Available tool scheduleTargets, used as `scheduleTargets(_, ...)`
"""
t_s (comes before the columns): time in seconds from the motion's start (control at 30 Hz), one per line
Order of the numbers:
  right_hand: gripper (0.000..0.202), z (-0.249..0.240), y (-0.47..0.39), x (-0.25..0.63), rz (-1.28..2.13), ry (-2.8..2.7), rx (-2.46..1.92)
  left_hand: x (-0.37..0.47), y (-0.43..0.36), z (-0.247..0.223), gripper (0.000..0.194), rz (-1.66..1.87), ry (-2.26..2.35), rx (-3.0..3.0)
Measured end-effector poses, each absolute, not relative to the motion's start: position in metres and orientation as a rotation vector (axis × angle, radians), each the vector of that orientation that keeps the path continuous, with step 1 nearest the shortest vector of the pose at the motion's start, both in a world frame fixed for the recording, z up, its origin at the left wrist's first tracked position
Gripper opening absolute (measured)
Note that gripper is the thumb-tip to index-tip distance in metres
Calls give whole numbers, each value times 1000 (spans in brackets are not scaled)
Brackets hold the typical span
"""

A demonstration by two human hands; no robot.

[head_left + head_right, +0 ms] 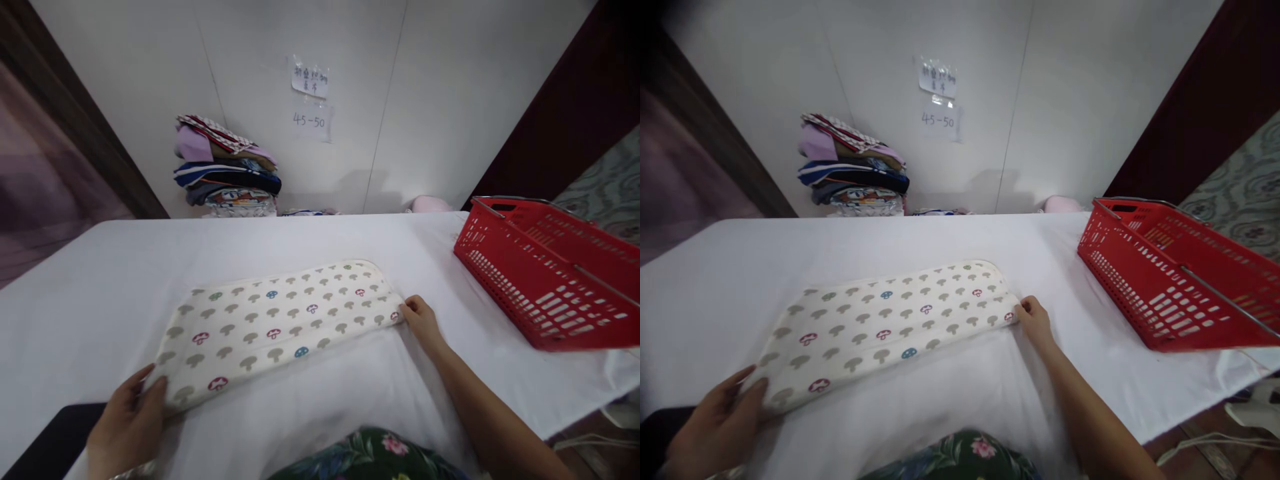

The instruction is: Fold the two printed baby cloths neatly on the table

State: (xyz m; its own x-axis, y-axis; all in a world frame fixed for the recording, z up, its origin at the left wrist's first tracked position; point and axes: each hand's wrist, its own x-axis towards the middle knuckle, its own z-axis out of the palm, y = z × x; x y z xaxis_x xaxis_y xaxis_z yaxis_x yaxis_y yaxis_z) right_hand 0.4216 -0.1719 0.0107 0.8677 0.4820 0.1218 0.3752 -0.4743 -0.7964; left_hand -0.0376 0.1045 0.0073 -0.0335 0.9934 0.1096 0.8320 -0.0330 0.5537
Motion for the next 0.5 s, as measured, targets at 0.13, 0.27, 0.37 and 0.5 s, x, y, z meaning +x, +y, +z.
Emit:
scheduleTargets(0.13, 40, 16, -169, 422, 188, -695, -2195, -25, 94, 36, 57, 568, 1938, 1788)
scheduleTargets(0.27, 51, 20, -162, 419, 81, -788, -2316, -18, 88, 48, 59, 647, 1973, 1737)
scheduleTargets(0.37, 49, 21, -156, 419, 87, -806, -2361, -14, 83, 54, 59, 681, 1953, 1709)
scheduleTargets(0.5, 38, 19, -154, 421, 126, -792, -2382, -10, 80, 56, 56, 638, 2012, 1668)
